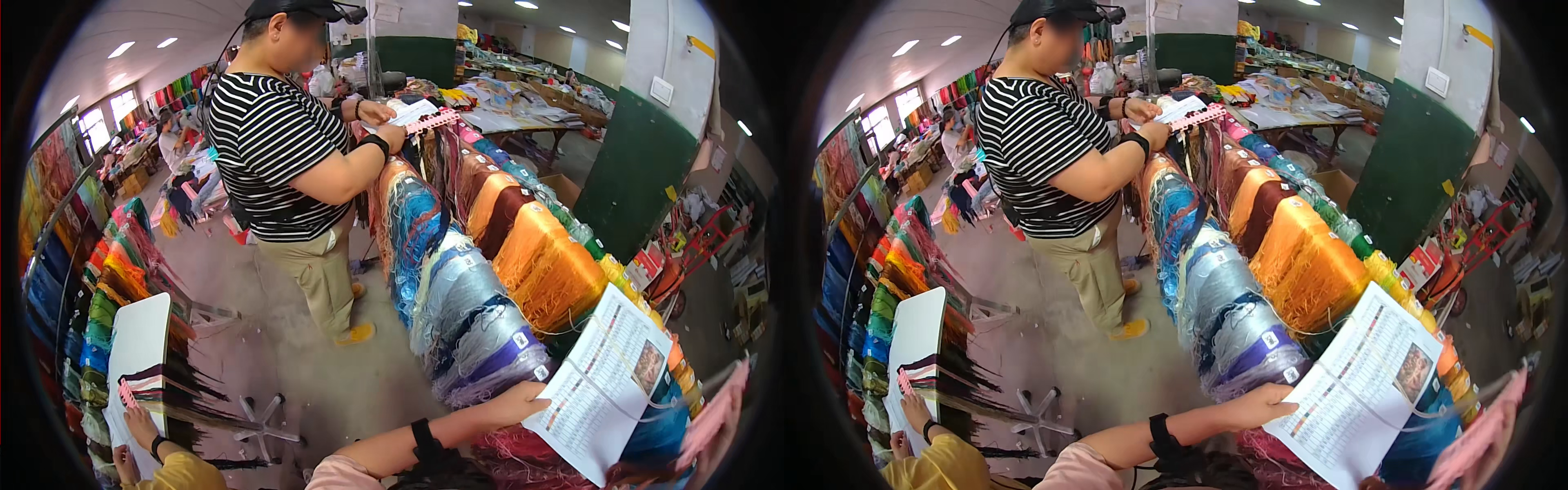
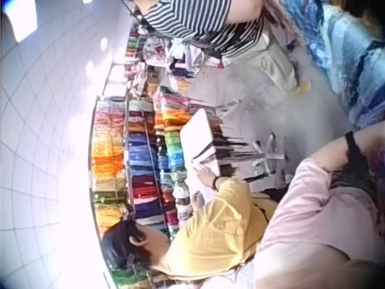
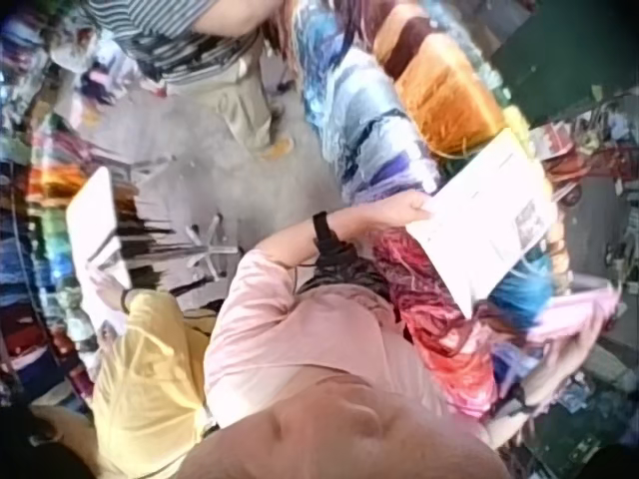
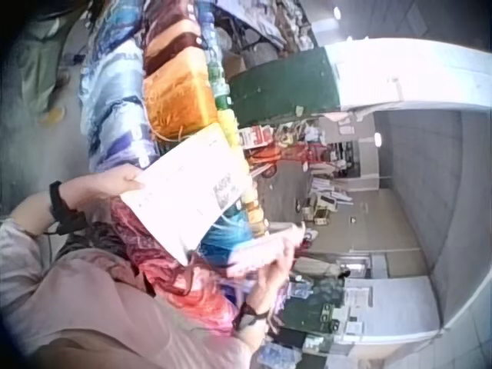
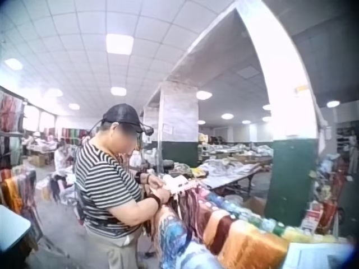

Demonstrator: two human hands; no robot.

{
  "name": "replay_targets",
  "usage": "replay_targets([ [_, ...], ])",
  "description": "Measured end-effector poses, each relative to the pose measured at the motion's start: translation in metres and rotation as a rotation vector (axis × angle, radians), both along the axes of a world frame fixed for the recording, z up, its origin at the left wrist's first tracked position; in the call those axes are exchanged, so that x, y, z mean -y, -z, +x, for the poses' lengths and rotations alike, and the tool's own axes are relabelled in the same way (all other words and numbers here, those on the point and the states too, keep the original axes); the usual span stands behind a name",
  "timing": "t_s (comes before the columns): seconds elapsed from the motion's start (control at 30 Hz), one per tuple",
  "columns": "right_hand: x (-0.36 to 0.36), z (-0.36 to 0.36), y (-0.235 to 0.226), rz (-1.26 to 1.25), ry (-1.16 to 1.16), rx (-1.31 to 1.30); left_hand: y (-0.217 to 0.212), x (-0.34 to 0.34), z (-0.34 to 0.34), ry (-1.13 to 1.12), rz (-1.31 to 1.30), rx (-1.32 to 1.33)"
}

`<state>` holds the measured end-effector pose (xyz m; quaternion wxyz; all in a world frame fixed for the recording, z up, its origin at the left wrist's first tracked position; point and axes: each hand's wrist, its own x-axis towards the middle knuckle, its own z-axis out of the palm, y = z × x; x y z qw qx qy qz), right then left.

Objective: The person selects thread from a rack by hand, referencing a chart and threading the strands through holes in a pink organizer. They repeat this process for different colors, moving between racks and flipping through the chart pages to continue the selection and threading.

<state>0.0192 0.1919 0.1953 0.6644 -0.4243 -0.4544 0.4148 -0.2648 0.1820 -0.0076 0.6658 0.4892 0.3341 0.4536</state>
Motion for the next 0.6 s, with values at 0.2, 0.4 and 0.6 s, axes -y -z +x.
replay_targets([
  [0.2, -0.076, -0.077, 0.080, -0.351, -0.752, 0.141, 0.003, -0.007, -0.046, -0.025, -0.003, -0.098],
  [0.4, -0.096, -0.070, 0.109, -0.247, -0.497, 1.167, 0.024, -0.035, -0.146, -0.340, -0.014, -0.157],
  [0.6, -0.078, -0.108, 0.086, -0.128, -0.380, 1.431, 0.057, -0.110, -0.345, -1.405, 0.246, -0.264],
])
